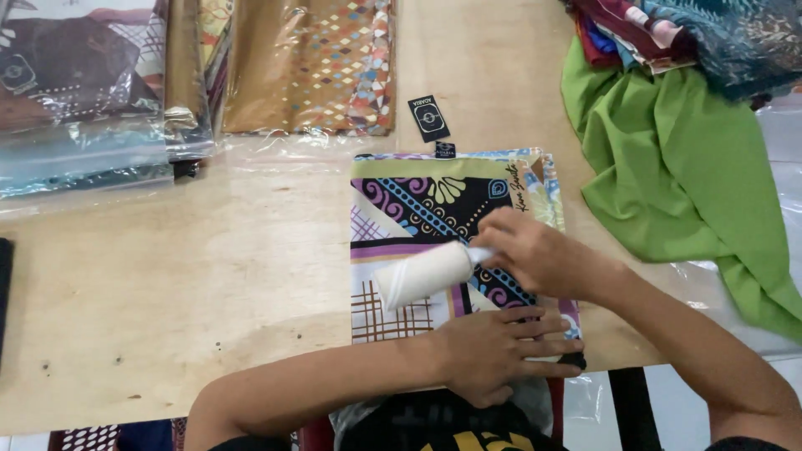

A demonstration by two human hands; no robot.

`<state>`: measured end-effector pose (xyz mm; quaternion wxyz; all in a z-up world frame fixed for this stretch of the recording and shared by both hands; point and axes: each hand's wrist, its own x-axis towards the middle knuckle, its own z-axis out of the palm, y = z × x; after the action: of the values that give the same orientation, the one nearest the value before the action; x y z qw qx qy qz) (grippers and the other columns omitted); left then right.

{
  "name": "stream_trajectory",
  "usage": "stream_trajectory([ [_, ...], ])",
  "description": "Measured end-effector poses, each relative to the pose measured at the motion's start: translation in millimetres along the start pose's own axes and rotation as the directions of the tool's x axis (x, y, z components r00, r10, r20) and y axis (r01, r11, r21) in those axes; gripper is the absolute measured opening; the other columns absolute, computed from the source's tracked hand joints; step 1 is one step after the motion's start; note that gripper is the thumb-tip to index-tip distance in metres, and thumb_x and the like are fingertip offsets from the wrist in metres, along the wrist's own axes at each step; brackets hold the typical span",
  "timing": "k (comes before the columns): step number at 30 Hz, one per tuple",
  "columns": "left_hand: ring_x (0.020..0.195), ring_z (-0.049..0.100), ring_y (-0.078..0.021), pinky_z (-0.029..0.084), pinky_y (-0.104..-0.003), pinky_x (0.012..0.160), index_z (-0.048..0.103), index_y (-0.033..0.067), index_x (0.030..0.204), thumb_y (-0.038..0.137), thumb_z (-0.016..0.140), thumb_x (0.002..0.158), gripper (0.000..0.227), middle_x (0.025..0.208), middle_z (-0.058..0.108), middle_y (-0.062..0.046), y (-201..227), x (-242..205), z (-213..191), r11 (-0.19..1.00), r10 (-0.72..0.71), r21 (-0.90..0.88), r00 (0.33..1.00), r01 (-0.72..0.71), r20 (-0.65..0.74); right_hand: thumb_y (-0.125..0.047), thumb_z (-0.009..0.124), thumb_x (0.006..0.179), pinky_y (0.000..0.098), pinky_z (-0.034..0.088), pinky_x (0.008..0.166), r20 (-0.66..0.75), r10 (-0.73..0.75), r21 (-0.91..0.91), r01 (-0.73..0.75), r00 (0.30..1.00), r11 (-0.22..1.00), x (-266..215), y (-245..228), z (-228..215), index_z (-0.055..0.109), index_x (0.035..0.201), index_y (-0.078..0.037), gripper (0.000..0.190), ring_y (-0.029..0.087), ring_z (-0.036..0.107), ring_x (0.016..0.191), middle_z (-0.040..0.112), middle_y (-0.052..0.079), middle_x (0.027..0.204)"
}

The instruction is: The person uses a white lint roller to roll over a folded patterned fabric on a wooden table. They flip the fabric over to roll the other side and then roll the fabric tightly around the lint roller to form a compact roll.

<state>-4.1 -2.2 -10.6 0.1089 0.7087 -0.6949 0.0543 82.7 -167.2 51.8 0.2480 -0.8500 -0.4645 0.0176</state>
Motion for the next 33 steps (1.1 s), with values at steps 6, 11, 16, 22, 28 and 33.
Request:
stream_trajectory([
  [6,0.161,0.028,-0.0273,0.017,-0.047,0.135,0.030,0.0266,0.163,0.057,0.070,0.074,0.102,0.172,0.028,-0.003,1.5,-0.3,-3.3,1.000,-0.014,-0.019,1.000,0.013,-0.004,0.009,0.063,0.082,0.0456,0.050,0.082,-0.062,-0.089,-0.210,0.074,0.994,0.975,17.9,25.4,31.8,0.059,0.107,-0.001,0.028,0.034,0.057,0.095,0.058,0.020,0.108],
  [11,0.162,0.023,-0.0276,0.014,-0.046,0.134,0.027,0.0268,0.163,0.059,0.067,0.077,0.100,0.173,0.025,-0.004,-1.6,1.1,-7.6,1.000,0.006,-0.014,0.999,-0.005,0.044,0.000,0.069,0.091,0.0399,0.051,0.074,-0.234,0.102,-0.231,-0.157,0.967,0.960,69.9,60.1,35.6,0.060,0.103,0.001,0.015,0.029,0.057,0.084,0.058,0.015,0.098],
  [16,0.162,0.025,-0.0284,0.017,-0.046,0.135,0.028,0.0243,0.164,0.053,0.068,0.079,0.098,0.173,0.028,-0.005,-1.2,-1.2,-3.6,0.996,0.002,-0.084,1.000,-0.002,-0.001,-0.008,0.060,0.103,0.0450,0.047,0.065,-0.307,0.153,-0.069,-0.183,0.939,0.981,52.0,54.9,8.2,0.054,0.108,0.000,0.011,0.033,0.058,0.083,0.054,0.014,0.102],
  [22,0.159,0.030,-0.0277,0.018,-0.048,0.133,0.033,0.0250,0.161,0.059,0.071,0.072,0.102,0.171,0.030,-0.004,1.3,0.1,2.2,1.000,-0.013,-0.010,1.000,0.013,-0.019,-0.012,0.064,0.093,0.0395,0.054,0.084,0.144,0.205,0.039,-0.213,0.968,0.976,-49.4,-0.2,-25.5,0.062,0.113,-0.007,0.021,0.028,0.066,0.102,0.060,0.013,0.122],
  [28,0.161,0.016,-0.0294,0.008,-0.048,0.132,0.022,0.0234,0.164,0.058,0.061,0.081,0.097,0.172,0.018,-0.006,-0.6,3.2,-9.9,1.000,0.006,-0.003,0.994,-0.006,0.105,0.000,0.058,0.090,0.0423,0.052,0.077,-0.022,0.217,-0.132,-0.218,0.976,0.967,-45.5,32.6,-0.2,0.060,0.104,-0.001,0.013,0.030,0.059,0.093,0.059,0.016,0.107],
  [33,0.161,0.014,-0.0294,0.007,-0.048,0.131,0.016,0.0234,0.165,0.066,0.062,0.083,0.103,0.173,0.015,-0.007,-1.9,3.2,-14.7,0.999,0.009,0.044,0.991,-0.015,0.131,0.008,0.058,0.085,0.0402,0.052,0.069,-0.187,0.271,-0.202,-0.307,0.944,0.930,7.2,89.8,6.8,0.060,0.102,0.001,0.019,0.029,0.056,0.088,0.058,0.016,0.100],
])
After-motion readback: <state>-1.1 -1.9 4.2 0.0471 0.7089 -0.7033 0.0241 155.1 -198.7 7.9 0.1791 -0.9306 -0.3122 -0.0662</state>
